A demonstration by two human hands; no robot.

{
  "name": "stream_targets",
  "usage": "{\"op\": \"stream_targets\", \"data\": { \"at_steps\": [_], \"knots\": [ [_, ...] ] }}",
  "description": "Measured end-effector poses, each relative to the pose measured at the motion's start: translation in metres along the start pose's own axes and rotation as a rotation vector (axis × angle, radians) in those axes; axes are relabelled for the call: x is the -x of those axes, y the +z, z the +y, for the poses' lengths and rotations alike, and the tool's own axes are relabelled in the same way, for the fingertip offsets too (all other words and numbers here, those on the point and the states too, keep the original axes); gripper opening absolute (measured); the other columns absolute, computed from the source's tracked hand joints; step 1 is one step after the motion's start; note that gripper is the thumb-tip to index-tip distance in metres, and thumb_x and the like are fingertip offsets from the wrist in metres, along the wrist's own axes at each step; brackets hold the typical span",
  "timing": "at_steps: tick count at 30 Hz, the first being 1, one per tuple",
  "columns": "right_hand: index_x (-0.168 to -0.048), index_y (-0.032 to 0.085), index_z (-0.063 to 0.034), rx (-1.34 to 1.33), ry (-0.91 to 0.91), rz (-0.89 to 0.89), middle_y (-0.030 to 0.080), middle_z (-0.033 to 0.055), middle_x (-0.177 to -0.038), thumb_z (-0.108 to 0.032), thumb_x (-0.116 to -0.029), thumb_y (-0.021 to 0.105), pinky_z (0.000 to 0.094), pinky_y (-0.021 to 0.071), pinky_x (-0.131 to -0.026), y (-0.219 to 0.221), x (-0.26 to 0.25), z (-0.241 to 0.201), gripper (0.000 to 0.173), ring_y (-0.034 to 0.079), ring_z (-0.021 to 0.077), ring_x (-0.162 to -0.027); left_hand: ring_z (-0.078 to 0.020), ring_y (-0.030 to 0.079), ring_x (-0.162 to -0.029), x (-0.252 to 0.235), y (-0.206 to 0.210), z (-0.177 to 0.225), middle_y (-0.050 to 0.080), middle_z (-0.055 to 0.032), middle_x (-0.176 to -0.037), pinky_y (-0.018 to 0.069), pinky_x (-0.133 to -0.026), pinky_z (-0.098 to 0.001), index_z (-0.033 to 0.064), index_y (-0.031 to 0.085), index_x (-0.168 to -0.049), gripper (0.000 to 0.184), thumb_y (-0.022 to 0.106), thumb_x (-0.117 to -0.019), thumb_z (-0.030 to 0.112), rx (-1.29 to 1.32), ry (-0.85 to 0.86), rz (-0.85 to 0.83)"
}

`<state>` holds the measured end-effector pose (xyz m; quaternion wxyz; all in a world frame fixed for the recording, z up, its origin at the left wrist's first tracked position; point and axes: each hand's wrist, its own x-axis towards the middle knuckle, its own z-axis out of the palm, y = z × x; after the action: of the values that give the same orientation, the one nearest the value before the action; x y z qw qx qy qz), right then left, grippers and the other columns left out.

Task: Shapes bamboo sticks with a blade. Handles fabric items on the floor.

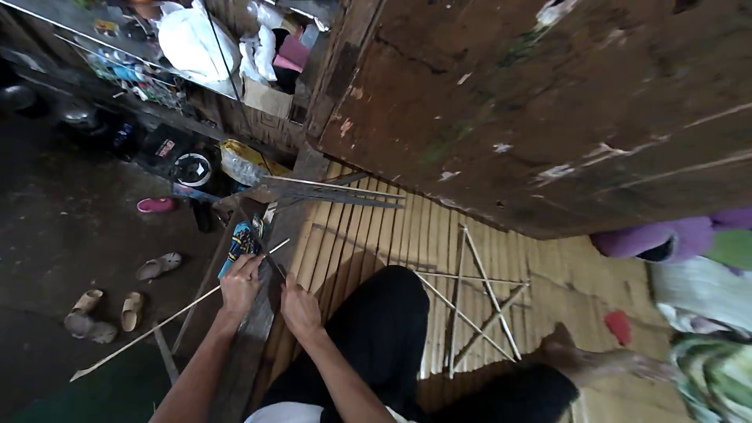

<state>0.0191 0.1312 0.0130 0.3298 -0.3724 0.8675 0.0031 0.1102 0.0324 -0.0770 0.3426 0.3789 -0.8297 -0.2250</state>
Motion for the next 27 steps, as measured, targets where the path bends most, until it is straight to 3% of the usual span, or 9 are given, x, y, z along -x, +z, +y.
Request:
{"op": "stream_targets", "data": {
  "at_steps": [10, 27],
  "knots": [
    [-0.145, 0.048, -0.0055, -0.015, 0.024, -0.006, 0.073, 0.0197, -0.110, -0.028, -0.1127, 0.035, 0.0507, 0.0570, -0.087, -0.0067, -0.0011, 0.0035, 0.042, 0.072, 0.0382, -0.101, -0.0330, 0.076, -0.088, -0.0087, 0.0014, 0.0053, 0.076, -0.0167, -0.102, 0.0618, -0.076, -0.0469, 0.0036, 0.080, -0.102, 0.022, 0.060, -0.0948, 0.000, 0.009, 0.007, -0.086],
    [-0.145, 0.049, -0.0052, -0.025, -0.006, 0.010, 0.073, 0.0188, -0.105, -0.028, -0.1127, 0.035, 0.0493, 0.0571, -0.086, -0.0054, -0.0036, 0.0003, 0.042, 0.073, 0.0369, -0.098, -0.0329, 0.076, -0.087, -0.0070, 0.0036, 0.0020, 0.076, -0.0167, -0.102, 0.0614, -0.074, -0.0458, 0.0048, 0.081, -0.102, 0.025, 0.059, -0.0919, -0.003, 0.003, 0.039, -0.069]
  ]
}}
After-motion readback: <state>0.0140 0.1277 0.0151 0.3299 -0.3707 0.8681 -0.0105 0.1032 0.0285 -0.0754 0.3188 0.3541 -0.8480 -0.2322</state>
